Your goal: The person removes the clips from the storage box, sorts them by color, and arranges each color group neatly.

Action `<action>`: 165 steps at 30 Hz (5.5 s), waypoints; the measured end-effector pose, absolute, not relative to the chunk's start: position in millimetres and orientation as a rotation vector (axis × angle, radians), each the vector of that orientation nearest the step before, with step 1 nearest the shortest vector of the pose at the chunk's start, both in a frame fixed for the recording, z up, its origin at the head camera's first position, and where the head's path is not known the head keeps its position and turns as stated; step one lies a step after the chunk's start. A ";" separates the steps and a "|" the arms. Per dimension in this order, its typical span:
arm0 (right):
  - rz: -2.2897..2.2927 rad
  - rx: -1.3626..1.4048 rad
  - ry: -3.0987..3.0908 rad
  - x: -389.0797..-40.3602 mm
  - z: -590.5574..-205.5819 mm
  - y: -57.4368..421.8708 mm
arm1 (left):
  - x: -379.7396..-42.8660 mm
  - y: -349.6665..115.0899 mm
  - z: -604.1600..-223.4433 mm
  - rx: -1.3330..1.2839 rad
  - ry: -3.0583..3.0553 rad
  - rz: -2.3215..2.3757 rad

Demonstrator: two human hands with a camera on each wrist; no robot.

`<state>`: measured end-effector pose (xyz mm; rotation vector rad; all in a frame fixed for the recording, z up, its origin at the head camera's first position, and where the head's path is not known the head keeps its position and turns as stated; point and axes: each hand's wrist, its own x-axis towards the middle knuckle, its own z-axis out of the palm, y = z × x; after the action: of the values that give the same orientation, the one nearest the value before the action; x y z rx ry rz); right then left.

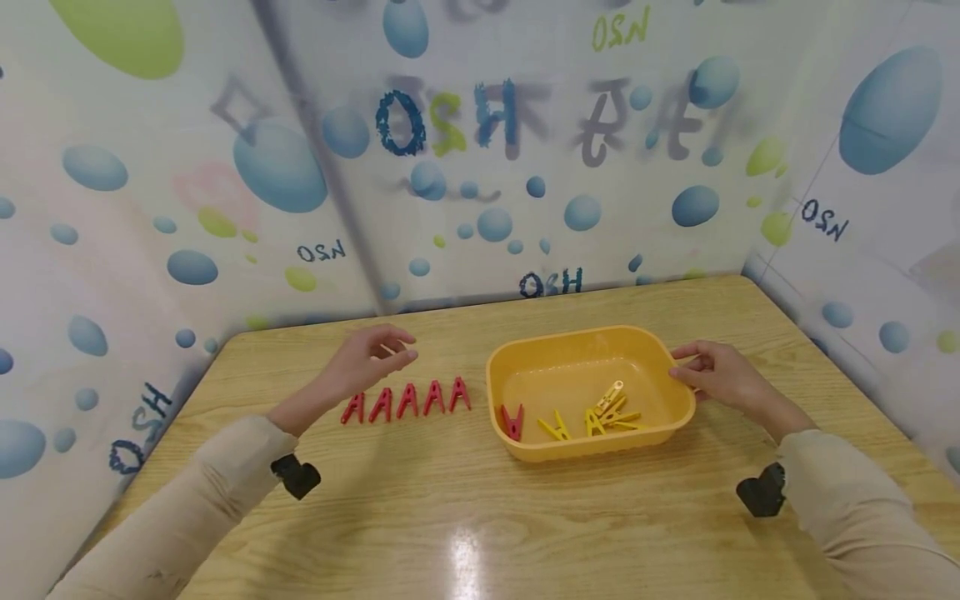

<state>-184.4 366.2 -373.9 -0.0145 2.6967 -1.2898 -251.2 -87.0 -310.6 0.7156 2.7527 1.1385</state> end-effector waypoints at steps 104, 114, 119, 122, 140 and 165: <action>-1.305 -0.021 2.670 -187.9 -370.6 368.7 | -278.7 47.3 -343.9 1.403 2.194 0.391; -1.300 -0.024 2.683 -187.1 -372.6 369.0 | -267.6 16.5 -328.8 1.229 2.283 0.795; -1.305 -0.029 2.687 -186.1 -373.0 369.9 | -256.8 -5.5 -316.7 1.037 2.302 1.043; -1.299 -0.020 2.688 -185.7 -373.3 370.2 | -249.7 -20.5 -311.4 0.936 2.310 1.149; -1.283 -0.022 2.697 -184.5 -371.3 367.2 | -237.4 -129.1 -291.1 0.453 2.526 1.503; -1.272 -0.024 2.706 -183.5 -369.7 364.6 | -244.3 -222.7 -385.5 -0.215 2.536 1.620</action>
<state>-183.5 364.6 -369.7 -0.0239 2.7060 -1.2723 -244.3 -222.7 -385.5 -0.2150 2.5363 1.6199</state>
